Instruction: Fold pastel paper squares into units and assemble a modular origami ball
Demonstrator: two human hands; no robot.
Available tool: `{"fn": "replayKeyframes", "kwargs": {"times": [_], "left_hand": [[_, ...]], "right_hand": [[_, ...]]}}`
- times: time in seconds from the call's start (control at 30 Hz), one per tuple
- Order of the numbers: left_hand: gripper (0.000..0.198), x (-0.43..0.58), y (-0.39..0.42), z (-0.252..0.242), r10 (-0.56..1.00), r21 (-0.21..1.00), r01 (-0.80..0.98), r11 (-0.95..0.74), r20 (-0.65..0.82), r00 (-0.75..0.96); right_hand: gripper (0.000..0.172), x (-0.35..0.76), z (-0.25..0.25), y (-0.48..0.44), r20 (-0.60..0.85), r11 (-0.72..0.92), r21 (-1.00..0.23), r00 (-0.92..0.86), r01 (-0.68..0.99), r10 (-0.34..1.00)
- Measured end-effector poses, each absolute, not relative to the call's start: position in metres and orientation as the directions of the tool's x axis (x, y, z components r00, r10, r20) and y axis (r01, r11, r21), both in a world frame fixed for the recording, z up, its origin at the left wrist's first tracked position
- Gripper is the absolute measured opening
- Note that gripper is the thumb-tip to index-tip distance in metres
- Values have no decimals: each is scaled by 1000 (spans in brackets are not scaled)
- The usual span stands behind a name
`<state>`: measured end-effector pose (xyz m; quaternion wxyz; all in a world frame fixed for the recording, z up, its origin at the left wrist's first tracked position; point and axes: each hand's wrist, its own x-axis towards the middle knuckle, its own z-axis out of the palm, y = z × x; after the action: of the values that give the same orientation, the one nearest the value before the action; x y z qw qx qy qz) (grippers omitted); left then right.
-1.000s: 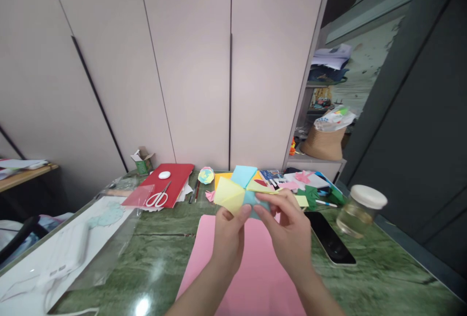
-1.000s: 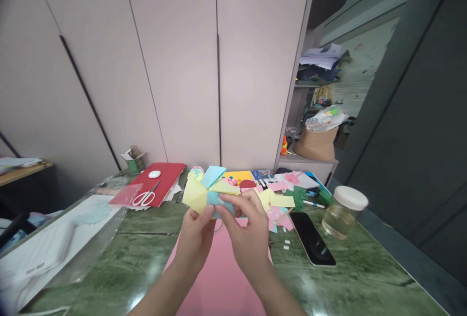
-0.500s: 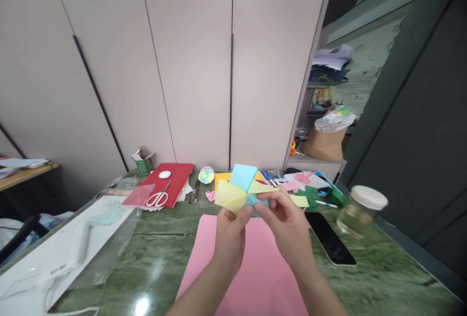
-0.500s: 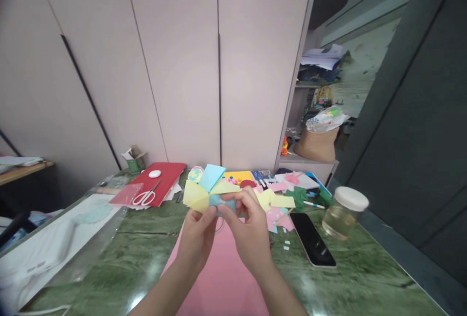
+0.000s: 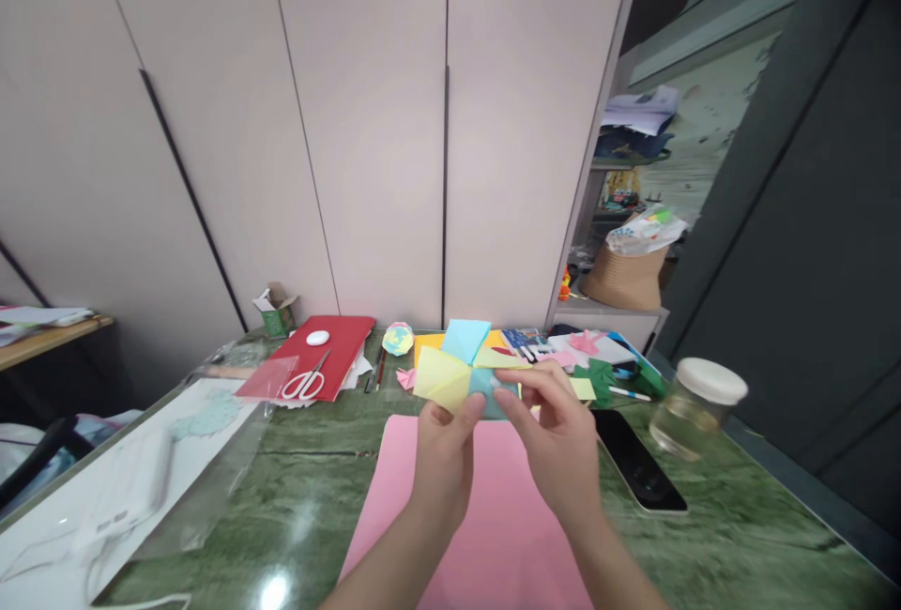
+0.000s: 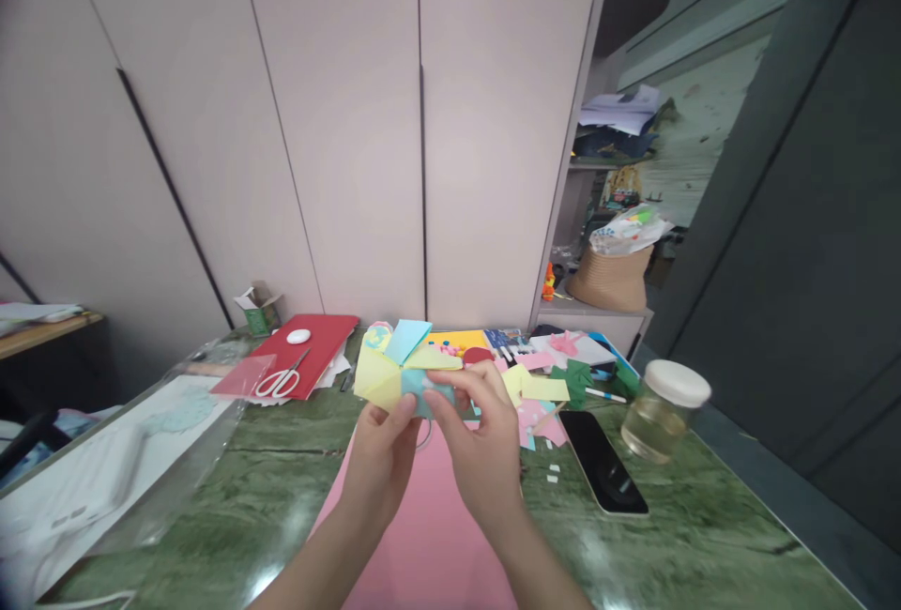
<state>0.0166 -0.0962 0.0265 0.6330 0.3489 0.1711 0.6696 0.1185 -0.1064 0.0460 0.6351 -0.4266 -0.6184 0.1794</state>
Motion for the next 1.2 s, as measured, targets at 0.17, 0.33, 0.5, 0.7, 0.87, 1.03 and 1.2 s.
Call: {"fn": "replayKeyframes", "kwargs": {"times": [0.17,0.33,0.5,0.7,0.87,1.03,1.2], "left_hand": [[34,14,-97,27,961,695,-696,-181,275,24],[30,12,-96,24,957,753,-615,-236,289,-12],[23,11,-92,26,968,735,-643,-216,247,-43],[20,10,-91,31,976,708,-684,-174,218,-22],[22,8,-92,29,972,742,-644,-187,234,-13],[19,8,-93,28,961,790,-564,-240,275,-24],[16,7,-92,29,965,790,-562,-244,257,-58]], "right_hand": [[1,119,47,-107,661,581,-735,173,350,731],[9,120,47,-105,661,553,-717,161,424,733],[14,116,44,-105,691,560,-651,94,513,717],[4,115,44,-106,748,558,-614,184,558,638],[5,116,45,-105,739,559,-618,165,553,654],[10,117,44,-103,752,559,-594,151,579,642],[12,117,37,-100,785,575,-511,75,639,614]]}}
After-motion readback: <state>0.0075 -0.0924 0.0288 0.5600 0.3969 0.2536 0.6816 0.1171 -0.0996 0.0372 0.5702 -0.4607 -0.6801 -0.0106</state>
